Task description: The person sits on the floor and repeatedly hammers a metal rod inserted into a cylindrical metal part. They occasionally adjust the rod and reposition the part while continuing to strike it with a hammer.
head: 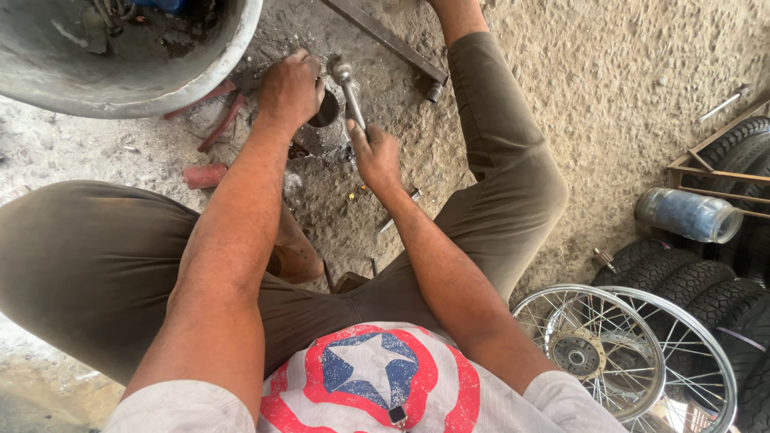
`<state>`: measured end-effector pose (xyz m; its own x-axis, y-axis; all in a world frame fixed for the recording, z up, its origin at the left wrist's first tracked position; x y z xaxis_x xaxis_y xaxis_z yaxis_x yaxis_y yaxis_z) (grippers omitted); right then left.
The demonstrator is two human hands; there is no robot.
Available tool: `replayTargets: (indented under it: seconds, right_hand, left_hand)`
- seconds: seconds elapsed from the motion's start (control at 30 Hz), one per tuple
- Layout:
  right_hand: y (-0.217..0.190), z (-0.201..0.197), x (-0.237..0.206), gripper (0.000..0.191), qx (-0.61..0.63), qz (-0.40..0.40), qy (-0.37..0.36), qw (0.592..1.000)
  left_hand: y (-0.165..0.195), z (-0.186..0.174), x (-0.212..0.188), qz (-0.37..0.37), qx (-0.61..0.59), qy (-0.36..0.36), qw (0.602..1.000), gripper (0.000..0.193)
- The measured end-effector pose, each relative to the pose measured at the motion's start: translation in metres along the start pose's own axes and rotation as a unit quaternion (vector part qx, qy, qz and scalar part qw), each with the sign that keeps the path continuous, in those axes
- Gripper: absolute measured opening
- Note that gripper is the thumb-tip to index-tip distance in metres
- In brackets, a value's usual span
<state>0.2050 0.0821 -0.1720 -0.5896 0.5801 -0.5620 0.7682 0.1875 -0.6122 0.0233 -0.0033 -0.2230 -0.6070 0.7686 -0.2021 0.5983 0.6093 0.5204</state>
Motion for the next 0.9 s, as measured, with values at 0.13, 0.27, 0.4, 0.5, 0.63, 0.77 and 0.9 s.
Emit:
replayTargets:
  seconds: [0.13,0.27,0.4,0.5,0.63,0.77,0.9]
  right_hand:
    - [-0.001,0.002,0.003,0.043,-0.051,0.002,-0.031,0.998]
    - [0.000,0.003,0.003,0.045,-0.033,0.000,-0.034,0.999]
    - [-0.001,0.003,0.003,0.044,-0.015,0.003,-0.036,0.999]
    - [-0.005,0.001,0.002,0.045,0.011,-0.011,-0.038,0.999]
    - [-0.010,-0.006,-0.003,0.044,0.057,-0.016,-0.022,0.998]
    - [-0.010,-0.012,-0.006,0.043,0.134,-0.131,0.032,0.982]
    - [-0.003,-0.003,-0.003,0.042,0.148,-0.133,0.023,0.980]
  left_hand:
    - [-0.001,0.001,0.001,-0.003,-0.013,-0.012,1.000,0.028]
    - [-0.001,-0.001,0.003,0.021,-0.003,0.025,0.999,0.030]
    - [0.000,-0.004,0.003,0.005,-0.013,0.002,1.000,0.034]
    - [0.004,-0.007,0.003,-0.007,-0.015,-0.009,1.000,0.033]
    - [0.007,-0.013,0.003,-0.006,0.007,0.010,1.000,0.028]
    - [0.006,-0.012,0.002,-0.024,-0.043,-0.036,0.998,0.023]
    - [0.004,-0.011,0.000,-0.024,-0.057,-0.018,0.998,0.023]
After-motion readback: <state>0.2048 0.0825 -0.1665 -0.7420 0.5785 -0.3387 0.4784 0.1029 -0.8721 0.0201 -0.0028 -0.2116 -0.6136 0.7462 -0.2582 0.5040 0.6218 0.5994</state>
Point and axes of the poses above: each hand's wrist, its own x-axis towards the middle knuckle, its own z-axis out of the palm, y = z × x, the point moved 2 cm from there along x, towards the middle knuckle, and after that the axes turned 4 degrees about -y, right-handed, at the moved point
